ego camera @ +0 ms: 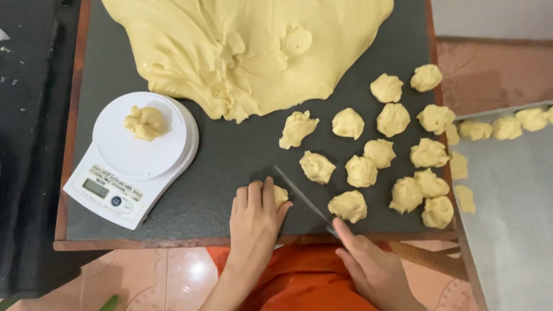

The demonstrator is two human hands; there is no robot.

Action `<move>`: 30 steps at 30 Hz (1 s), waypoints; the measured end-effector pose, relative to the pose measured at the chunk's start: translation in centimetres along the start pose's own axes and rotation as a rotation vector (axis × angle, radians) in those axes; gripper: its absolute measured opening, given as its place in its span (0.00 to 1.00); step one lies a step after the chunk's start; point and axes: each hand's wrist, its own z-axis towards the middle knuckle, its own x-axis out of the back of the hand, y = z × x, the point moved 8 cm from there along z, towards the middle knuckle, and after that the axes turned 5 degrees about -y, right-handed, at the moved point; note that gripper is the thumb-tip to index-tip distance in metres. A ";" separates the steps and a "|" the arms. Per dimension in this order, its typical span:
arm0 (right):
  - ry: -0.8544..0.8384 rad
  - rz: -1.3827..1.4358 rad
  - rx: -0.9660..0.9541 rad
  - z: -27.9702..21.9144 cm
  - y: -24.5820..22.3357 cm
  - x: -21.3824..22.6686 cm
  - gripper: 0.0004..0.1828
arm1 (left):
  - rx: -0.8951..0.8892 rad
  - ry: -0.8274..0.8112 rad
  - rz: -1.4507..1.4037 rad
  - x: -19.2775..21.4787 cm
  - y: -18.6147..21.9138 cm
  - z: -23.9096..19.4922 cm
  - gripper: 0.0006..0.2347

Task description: Cutting a large mass of dough into smaller pieces, weighing each piece on a digital scale for consistency, and arranging them on a baking tray.

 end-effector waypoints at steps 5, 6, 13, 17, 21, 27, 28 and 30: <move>-0.296 -0.180 -0.159 -1.3 0.9 -2.8 0.32 | 0.019 0.045 0.057 0.0 0.6 -1.3 0.14; -0.326 -0.209 -0.126 -1.3 0.5 -3.3 0.35 | 0.019 0.040 0.086 -0.1 0.6 -1.4 0.08; -0.470 -0.311 -0.167 0.0 0.6 -4.1 0.48 | 0.052 0.068 0.031 0.5 0.7 -1.0 0.08; -0.524 -0.168 -0.181 0.9 1.2 -5.0 0.46 | 0.040 0.122 -0.079 1.0 0.1 -0.7 0.10; -0.534 -0.113 -0.232 0.8 1.6 -5.3 0.46 | 0.241 0.105 -0.487 1.1 -3.1 -1.6 0.09; -0.461 0.035 -0.303 0.8 2.3 -5.0 0.33 | 0.328 0.367 -1.143 7.5 -6.9 -4.9 0.10; -0.450 0.028 -0.290 1.0 2.3 -4.6 0.33 | 0.313 0.354 -1.306 7.4 -7.0 -4.6 0.14; -0.116 0.328 -0.053 1.5 0.9 -1.4 0.28 | 0.309 0.273 -1.166 6.0 -5.8 -4.0 0.07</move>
